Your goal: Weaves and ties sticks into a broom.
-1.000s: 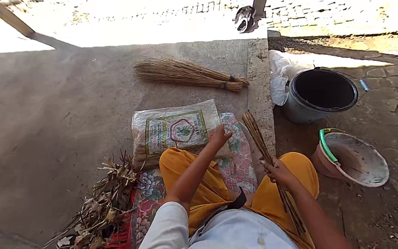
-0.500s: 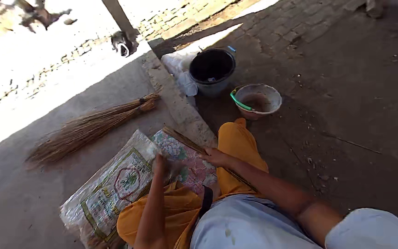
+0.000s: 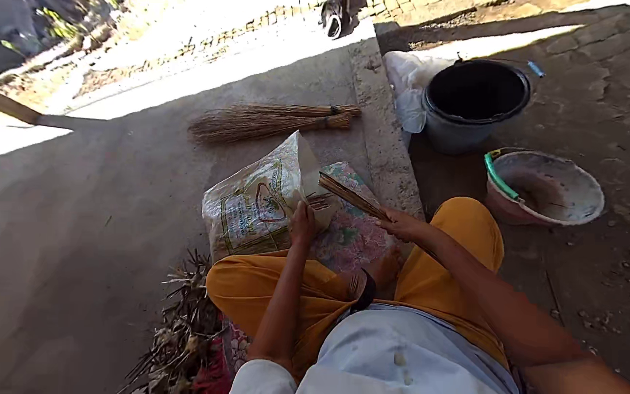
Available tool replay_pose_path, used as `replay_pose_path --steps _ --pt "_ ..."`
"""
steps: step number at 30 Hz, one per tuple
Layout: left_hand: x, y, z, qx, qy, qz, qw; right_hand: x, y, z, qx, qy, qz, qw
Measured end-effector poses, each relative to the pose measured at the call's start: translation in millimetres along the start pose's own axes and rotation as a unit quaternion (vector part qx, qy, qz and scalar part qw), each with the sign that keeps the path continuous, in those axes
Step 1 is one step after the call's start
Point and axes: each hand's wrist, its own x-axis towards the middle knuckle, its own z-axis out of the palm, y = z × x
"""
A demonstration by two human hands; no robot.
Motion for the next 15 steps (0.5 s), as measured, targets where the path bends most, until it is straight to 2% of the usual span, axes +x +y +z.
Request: replay_pose_path --steps 6,10,12,15 --pt "-19.8 5.4 6.1 -0.017 -0.007 0.020 1.000 92.3 -51.2 -10.0 -0.215 -0.084 0.002 0.973" --pt "-34.9 4.4 17.5 -0.065 0.051 0.042 0.996 170.5 -83.4 9.9 -0.298 -0.142 -0.056 0.942" --pt "-42.6 5.8 18.8 -0.097 0.081 0.056 0.990 167.9 -118.6 32.7 -0.342 -0.141 -0.053 0.928" --pt "-52.2 9.5 13.6 -0.127 0.097 0.072 0.984 87.3 -203.4 54.2 -0.339 -0.111 -0.025 0.934"
